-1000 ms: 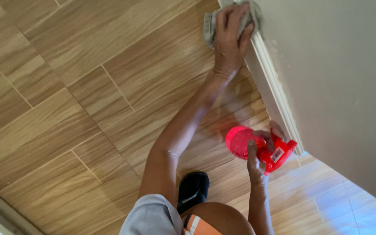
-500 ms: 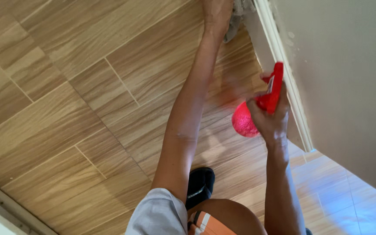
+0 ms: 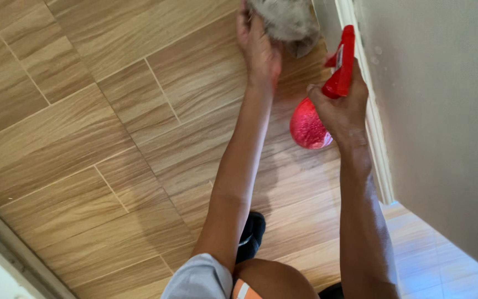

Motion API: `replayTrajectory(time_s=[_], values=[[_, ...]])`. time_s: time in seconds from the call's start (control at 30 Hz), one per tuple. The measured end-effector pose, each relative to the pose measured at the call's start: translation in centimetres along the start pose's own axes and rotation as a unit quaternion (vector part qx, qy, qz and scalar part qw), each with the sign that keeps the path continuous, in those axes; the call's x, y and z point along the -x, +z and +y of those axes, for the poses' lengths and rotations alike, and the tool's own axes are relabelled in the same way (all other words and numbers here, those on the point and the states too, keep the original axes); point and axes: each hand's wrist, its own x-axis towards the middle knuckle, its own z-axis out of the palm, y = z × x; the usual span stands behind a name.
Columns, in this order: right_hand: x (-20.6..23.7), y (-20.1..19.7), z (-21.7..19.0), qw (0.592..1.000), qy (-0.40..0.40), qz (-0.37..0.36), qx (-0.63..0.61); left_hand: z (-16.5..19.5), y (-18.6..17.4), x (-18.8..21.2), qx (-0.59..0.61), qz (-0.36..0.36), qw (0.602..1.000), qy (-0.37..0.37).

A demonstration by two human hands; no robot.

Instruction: The person sprays a red cleaning solution onto a tiled floor and wipes it with a cloth. They move across different floor sections, including a gray mat and a wooden-look tile area, and clean along baseboards and a door threshold.

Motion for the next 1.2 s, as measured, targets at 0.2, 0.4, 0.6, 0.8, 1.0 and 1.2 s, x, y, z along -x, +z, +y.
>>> replayTrajectory(time_s=[0.2,0.4,0.6,0.8,1.0,1.2], values=[[-4.0,1.1,-0.5,1.0,-0.022,-0.018,0.004,4.7,-0.7,0.5,0.002,0.023,1.0,-0.011],[-6.2,1.6,-1.9,0.999,-0.006,-0.028,-0.019,6.9,-0.5,0.7,-0.034,0.027,0.999,0.003],[-7.6,1.9,-3.0,0.995,-0.052,-0.042,-0.074,7.9,-0.4,0.8,-0.031,0.013,0.999,0.0],[-8.2,2.5,-4.2,0.999,-0.029,-0.015,0.008,8.3,-0.6,0.9,-0.036,0.021,0.999,0.008],[-8.5,2.8,-4.5,0.997,-0.073,-0.033,0.007,8.4,-1.3,1.0,-0.044,0.006,0.999,0.023],[-7.6,2.9,-2.5,0.997,-0.056,-0.04,0.018,7.7,-1.6,1.0,-0.097,-0.007,0.994,0.041]])
